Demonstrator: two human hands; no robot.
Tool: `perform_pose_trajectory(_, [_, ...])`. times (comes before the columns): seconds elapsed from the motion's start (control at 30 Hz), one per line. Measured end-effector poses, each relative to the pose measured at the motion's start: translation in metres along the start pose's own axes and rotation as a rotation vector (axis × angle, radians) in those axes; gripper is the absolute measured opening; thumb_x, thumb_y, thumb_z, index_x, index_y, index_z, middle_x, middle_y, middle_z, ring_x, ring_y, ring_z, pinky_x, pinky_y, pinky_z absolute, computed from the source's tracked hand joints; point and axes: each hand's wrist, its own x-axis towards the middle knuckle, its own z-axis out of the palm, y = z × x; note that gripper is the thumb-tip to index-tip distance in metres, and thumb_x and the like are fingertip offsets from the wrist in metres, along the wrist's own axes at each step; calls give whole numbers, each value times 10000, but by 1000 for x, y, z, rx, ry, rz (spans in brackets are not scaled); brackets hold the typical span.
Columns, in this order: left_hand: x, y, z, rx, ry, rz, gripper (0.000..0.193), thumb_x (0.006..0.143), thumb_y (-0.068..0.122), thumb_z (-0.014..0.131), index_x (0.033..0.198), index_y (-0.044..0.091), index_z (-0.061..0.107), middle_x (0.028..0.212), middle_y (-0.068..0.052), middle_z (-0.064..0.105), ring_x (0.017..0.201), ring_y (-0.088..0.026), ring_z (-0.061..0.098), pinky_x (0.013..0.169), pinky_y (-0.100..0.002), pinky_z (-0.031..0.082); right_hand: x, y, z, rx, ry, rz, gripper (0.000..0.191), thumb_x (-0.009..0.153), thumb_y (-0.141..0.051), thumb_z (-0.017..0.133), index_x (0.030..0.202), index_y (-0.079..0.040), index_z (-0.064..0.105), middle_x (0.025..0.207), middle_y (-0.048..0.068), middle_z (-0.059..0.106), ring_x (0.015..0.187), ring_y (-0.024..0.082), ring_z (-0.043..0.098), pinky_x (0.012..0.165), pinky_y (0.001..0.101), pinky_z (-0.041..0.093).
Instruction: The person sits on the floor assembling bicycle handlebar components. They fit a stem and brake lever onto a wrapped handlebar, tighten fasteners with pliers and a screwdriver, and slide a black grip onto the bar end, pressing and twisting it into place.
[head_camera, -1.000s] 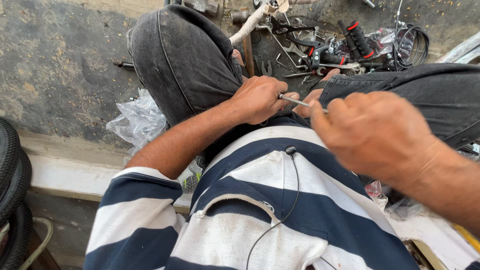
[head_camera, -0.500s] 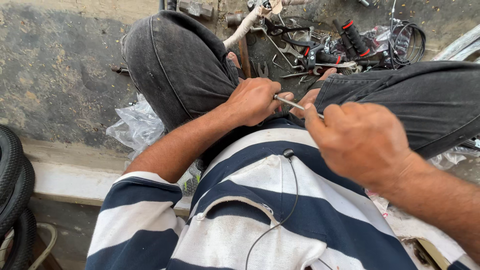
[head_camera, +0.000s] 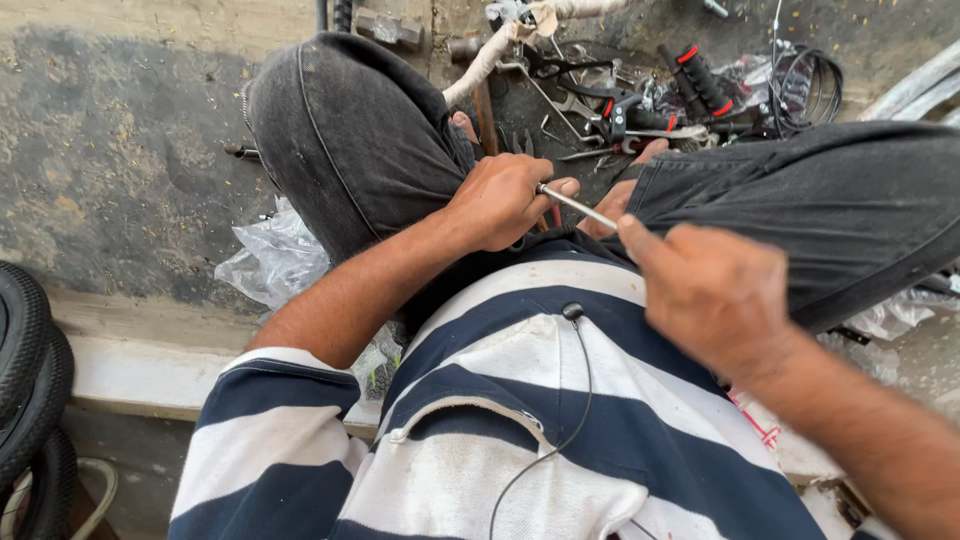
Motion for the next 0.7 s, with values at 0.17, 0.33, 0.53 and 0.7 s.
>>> perform_pose_trajectory(0.17, [-4, 1, 4, 105, 8, 109, 441, 998, 418, 612, 786, 32, 647, 771, -179, 659, 780, -423, 648, 697, -544, 483, 15, 34, -7, 69, -186, -50, 110, 902, -194, 724, 997, -194, 778, 623, 24, 568, 556, 263, 602, 493, 424, 457])
perform_pose_trajectory(0.33, [-5, -3, 4, 51, -28, 77, 392, 1006, 387, 604, 804, 56, 660, 775, -159, 664, 779, -392, 661, 699, -527, 491, 13, 48, 2, 135, -180, -91, 240, 852, -146, 708, 1070, -190, 797, 657, 51, 607, 605, 293, 637, 525, 431, 482])
perform_pose_trajectory(0.53, [-5, -6, 5, 47, 64, 148, 392, 1012, 372, 621, 806, 40, 647, 798, -170, 666, 818, -405, 653, 726, -524, 493, 7, 54, 23, 527, -57, 24, 210, 929, -122, 718, 1136, -128, 754, 840, 69, 700, 694, 255, 677, 615, 377, 520])
perform_pose_trajectory(0.7, [-2, -6, 8, 74, 25, 118, 402, 1004, 381, 618, 800, 36, 647, 801, -181, 666, 824, -408, 652, 729, -531, 491, 9, 55, 18, 433, -68, 1, 182, 905, -138, 729, 1080, -130, 777, 741, 80, 658, 633, 282, 636, 562, 403, 496])
